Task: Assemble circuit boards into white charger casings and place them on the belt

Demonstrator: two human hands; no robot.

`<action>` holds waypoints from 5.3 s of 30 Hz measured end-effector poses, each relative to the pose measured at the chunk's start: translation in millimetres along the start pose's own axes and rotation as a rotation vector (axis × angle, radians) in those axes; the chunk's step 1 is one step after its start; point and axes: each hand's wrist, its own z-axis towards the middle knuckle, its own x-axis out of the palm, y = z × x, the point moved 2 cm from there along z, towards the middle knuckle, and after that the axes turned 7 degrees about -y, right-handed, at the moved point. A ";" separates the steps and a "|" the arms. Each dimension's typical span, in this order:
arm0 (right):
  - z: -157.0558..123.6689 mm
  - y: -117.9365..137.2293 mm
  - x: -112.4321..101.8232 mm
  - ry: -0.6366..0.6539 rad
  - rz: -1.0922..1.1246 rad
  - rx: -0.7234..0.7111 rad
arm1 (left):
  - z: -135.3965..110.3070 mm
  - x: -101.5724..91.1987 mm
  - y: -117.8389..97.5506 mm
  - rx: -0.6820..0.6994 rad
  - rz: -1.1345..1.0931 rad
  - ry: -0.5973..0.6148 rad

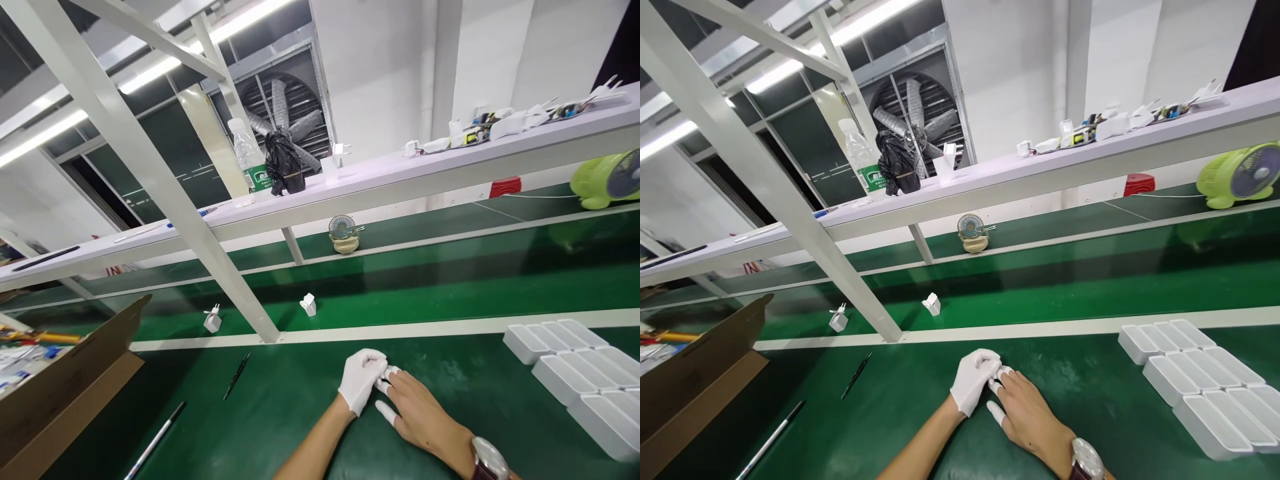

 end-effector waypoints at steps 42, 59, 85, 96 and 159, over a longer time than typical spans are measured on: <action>7.7 -4.8 11.2 -0.188 -0.063 -0.039 | -1.1 0.1 -11.5 -0.162 -0.434 0.505; 7.1 -13.2 5.8 0.082 0.111 -0.067 | -9.3 -0.3 -15.0 -0.218 -0.305 0.596; 17.0 -7.5 -8.4 0.059 0.064 -0.145 | -19.4 -1.1 -32.4 -0.371 -0.153 0.459; 8.8 -16.2 0.3 0.139 0.201 -0.106 | -20.2 -5.7 -40.2 -0.437 -0.125 0.536; -100.4 -49.2 -167.7 -0.014 -0.461 0.346 | -6.3 11.9 -32.5 0.071 0.284 0.480</action>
